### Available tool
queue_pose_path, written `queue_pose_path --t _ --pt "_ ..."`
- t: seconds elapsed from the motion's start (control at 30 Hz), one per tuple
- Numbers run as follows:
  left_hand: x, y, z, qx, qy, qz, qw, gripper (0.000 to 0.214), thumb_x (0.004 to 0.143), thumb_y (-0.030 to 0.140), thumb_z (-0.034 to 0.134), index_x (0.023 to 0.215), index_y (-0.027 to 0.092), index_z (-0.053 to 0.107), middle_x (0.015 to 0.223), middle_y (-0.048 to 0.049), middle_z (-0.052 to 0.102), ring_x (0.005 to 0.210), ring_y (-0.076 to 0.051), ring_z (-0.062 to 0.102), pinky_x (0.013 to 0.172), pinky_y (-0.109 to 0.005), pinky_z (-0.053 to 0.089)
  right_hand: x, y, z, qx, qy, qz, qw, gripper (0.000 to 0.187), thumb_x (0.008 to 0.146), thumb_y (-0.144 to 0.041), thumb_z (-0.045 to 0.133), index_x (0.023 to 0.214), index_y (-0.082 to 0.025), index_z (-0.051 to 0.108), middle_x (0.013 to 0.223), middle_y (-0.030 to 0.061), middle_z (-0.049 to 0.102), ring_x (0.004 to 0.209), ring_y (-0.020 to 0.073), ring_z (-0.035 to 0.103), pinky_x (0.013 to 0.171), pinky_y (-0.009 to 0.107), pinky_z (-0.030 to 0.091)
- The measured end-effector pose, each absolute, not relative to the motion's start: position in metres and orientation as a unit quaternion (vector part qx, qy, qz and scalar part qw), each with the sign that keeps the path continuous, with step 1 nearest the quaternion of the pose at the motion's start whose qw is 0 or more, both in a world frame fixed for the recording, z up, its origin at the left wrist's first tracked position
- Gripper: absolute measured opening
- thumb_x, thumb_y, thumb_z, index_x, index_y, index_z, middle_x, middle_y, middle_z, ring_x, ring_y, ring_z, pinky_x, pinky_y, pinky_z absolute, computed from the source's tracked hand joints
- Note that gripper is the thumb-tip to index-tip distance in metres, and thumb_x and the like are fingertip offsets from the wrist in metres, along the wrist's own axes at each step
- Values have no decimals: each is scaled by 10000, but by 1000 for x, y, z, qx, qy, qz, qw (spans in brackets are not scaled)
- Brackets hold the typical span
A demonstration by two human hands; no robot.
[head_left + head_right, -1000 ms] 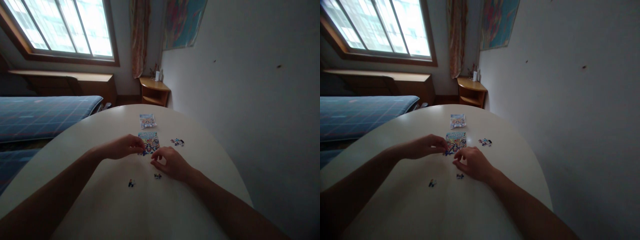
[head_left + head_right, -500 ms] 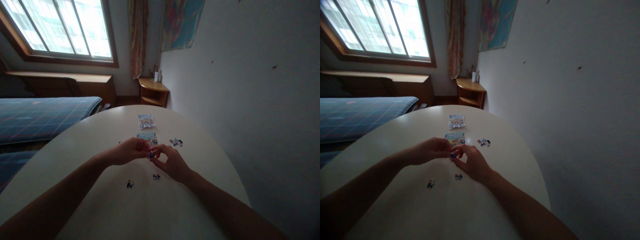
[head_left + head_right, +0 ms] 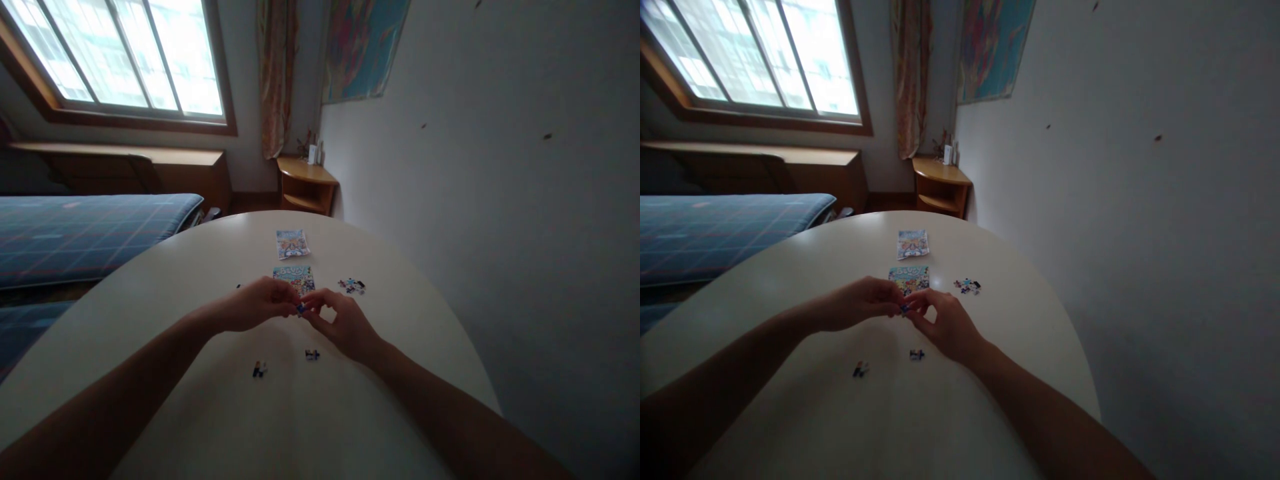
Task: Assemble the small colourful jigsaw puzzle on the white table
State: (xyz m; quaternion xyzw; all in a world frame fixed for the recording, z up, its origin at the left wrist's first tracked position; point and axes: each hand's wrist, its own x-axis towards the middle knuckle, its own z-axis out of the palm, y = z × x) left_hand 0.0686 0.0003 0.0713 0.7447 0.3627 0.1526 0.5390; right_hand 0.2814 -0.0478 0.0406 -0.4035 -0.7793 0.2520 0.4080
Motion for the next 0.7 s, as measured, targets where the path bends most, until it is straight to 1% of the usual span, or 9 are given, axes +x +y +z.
queue_pose_path --t 0.17,0.5,0.7 --pt "68 2 68 750 355 149 538 243 806 372 631 914 158 673 798 -6 654 746 -136 558 706 -264 422 281 -48 42 -401 -777 264 407 202 864 -246 681 1062 -212 664 816 -2 715 732 128 659 758 279 502" --pt "69 0 71 754 352 159 532 209 815 346 631 881 155 685 775 -1 650 730 -129 549 689 -251 416 282 -48 40 -397 -779 265 407 208 865 -247 675 1069 -213 658 827 5 719 743 135 659 764 290 500" --pt "68 0 70 745 348 152 549 256 821 389 640 917 154 675 810 -14 662 752 -138 567 700 -260 426 281 -49 41 -410 -777 257 402 205 866 -239 665 1070 -218 654 825 3 715 746 137 660 760 284 496"
